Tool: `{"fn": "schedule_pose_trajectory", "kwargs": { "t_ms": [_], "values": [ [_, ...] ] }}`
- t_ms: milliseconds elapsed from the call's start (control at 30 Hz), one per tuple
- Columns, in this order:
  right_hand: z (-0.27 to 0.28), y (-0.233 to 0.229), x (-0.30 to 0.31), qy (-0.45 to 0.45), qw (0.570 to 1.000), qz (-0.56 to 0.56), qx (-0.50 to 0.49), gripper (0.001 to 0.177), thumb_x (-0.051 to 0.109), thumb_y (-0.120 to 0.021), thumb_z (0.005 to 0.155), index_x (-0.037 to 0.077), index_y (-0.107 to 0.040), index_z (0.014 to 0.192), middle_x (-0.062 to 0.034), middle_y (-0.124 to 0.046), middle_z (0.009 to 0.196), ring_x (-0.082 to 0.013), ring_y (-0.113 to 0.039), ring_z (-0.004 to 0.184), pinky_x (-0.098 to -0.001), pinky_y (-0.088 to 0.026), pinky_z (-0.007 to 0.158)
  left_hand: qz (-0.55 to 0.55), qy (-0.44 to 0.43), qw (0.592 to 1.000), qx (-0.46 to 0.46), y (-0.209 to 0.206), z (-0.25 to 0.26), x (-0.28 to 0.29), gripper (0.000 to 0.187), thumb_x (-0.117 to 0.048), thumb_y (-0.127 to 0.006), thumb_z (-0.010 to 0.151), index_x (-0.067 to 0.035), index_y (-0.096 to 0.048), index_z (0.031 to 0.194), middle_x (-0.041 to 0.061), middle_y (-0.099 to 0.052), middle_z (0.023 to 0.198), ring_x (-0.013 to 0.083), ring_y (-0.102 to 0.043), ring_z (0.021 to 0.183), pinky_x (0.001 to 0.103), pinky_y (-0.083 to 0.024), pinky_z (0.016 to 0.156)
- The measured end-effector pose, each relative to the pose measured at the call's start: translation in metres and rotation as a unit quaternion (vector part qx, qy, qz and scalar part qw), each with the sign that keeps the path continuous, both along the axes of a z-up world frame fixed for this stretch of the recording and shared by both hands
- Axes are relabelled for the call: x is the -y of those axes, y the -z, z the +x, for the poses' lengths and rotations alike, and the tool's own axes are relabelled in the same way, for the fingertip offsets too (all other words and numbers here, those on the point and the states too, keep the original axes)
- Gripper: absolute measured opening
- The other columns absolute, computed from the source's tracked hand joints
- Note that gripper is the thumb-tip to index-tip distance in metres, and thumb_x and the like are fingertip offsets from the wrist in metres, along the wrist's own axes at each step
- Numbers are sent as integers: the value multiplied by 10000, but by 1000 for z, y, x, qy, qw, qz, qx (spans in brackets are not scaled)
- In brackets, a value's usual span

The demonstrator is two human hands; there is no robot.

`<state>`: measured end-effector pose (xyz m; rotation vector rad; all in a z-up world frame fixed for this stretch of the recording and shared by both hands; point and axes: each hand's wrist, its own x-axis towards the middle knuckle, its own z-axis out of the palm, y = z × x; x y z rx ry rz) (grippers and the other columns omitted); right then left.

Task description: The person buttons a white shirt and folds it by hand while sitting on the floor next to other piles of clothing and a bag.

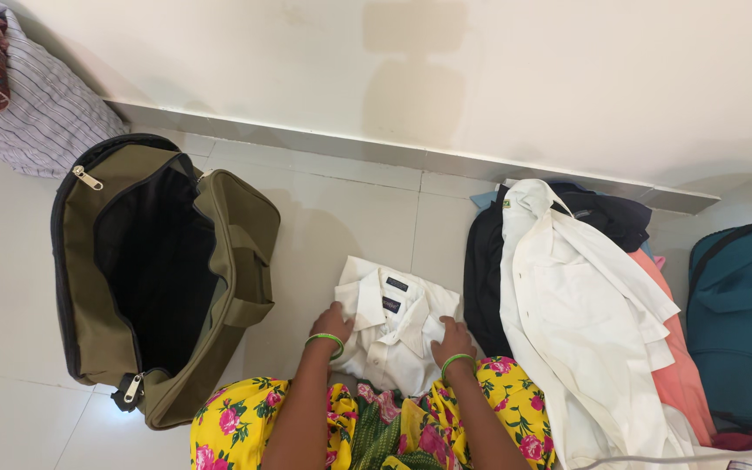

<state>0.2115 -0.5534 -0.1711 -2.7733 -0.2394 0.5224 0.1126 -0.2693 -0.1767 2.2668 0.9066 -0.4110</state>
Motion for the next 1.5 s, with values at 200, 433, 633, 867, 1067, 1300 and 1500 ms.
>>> {"fn": "schedule_pose_trajectory", "kwargs": {
  "t_ms": [200,433,633,867,1067,1300,1500],
  "values": [
    [-5,-20,-8,-18,998,-48,-25,600,275,-786,822,324,-510,1353,-32,-523,1372,-270,-541,1288,-549,-460,1016,-41,-67,996,37,52,7,12,920,-352,-727,885,-72,-159,1552,273,-407,1502,443,-540,1287,472,-453,1076],
    [-11,-31,-22,-122,976,-128,-124,450,209,-707,891,289,-574,1314,-22,-654,1287,-260,-584,1287,-562,-393,1086,-40,172,972,-158,53,-6,33,808,-337,-727,848,-78,-359,1519,260,-600,1387,403,-600,1289,443,-474,1103],
    [-16,-17,-21,-153,977,-122,-86,449,185,-723,863,286,-598,1282,-28,-578,1335,-259,-519,1314,-534,-381,1088,-22,238,957,-167,48,-12,41,645,-354,-746,786,-110,-615,1369,170,-642,1373,345,-633,1265,428,-510,1068],
    [-15,-14,-18,-106,986,-102,-82,481,272,-748,850,280,-581,1301,0,-550,1367,-244,-502,1325,-540,-368,1097,-2,116,971,-207,3,-4,27,930,-515,-830,773,-107,-416,1500,149,-502,1525,337,-514,1385,466,-461,1106],
    [-14,-20,-16,-137,979,-82,-124,558,345,-737,855,235,-547,1368,-26,-576,1388,-270,-555,1311,-577,-425,1062,49,64,993,-88,-37,-4,25,1180,-382,-908,720,-178,-124,1579,79,-270,1612,365,-314,1471,557,-434,1093],
    [-15,0,-3,-159,978,30,-133,800,370,-853,686,140,-514,1374,-144,-650,1295,-330,-631,1220,-416,-508,1035,68,105,986,-108,-22,-9,38,886,-358,-879,741,-119,-377,1432,118,-491,1459,334,-508,1370,513,-470,1084],
    [-16,12,0,-184,974,49,-125,665,358,-863,668,105,-637,1240,-173,-699,1208,-343,-669,1155,-393,-527,1007,77,103,987,-97,-18,-18,40,717,-327,-867,762,-127,-481,1332,113,-546,1385,328,-540,1324,490,-498,1053]
  ]
}}
